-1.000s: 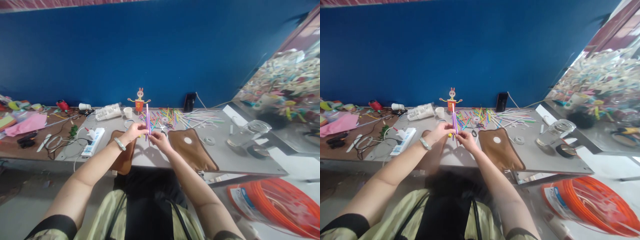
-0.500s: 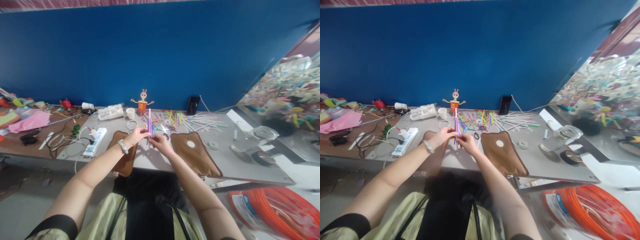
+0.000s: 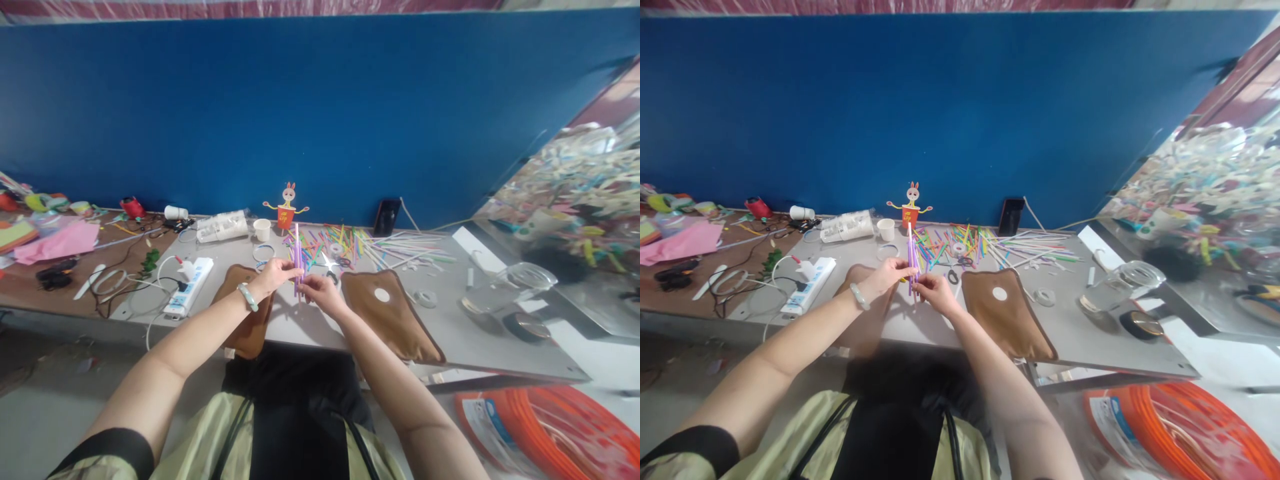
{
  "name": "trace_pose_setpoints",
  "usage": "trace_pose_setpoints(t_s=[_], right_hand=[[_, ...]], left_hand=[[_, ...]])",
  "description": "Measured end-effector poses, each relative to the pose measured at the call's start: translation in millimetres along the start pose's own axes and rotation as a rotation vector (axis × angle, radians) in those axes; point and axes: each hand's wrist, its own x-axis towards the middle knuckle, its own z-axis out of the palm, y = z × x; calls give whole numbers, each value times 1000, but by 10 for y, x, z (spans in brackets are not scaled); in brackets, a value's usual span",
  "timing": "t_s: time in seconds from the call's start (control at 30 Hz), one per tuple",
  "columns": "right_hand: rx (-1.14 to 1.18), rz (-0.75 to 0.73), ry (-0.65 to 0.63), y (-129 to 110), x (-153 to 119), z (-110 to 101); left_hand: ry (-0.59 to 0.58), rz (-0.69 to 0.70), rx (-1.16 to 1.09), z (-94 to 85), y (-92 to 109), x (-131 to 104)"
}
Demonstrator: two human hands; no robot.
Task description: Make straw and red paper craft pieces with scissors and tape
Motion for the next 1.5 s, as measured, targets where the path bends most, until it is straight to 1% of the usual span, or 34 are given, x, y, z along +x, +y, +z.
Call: trace_pose_setpoints(t_s=[0.13, 0.23, 0.37, 0.5, 0.6, 0.7, 0.8, 1.0, 1.07, 1.2, 1.27, 1.3, 1.43, 1.5], right_hand=[[23, 24, -7, 17, -5, -12], [45, 67, -46, 28, -24, -6], [45, 85, -83, 19, -59, 15], [49, 81, -96, 18, -81, 26], [64, 92, -103, 45, -86, 25], [75, 104, -86, 83, -83, 20], [80, 106, -75, 97, -86, 20], [78, 94, -110, 51, -127, 40], [81, 95, -108, 47, -135, 40], [95, 117, -65, 51, -139, 32], [103, 127, -58, 43, -146, 35], [99, 128, -64, 35, -152, 40], [65, 114, -93, -4, -185, 78], [80, 112, -81, -10, -197, 100]], left_hand=[[14, 38, -53, -6, -21, 23], [56, 70, -140, -2, 19, 46], [145, 55, -168, 19, 87, 58], [183, 50, -163, 40, 91, 56], [185, 26, -167, 42, 106, 50], [130, -6, -165, 36, 154, 34], [96, 1, -168, 46, 194, 14], [196, -2, -158, 82, 194, -2], [167, -18, -163, 69, 198, -8], [9, -53, -148, 28, 233, -40], [-14, -55, -132, 26, 252, -63], [4, -47, -130, 33, 259, -74], [146, 36, -131, 80, 269, -112], [185, 66, -125, 90, 267, -123]])
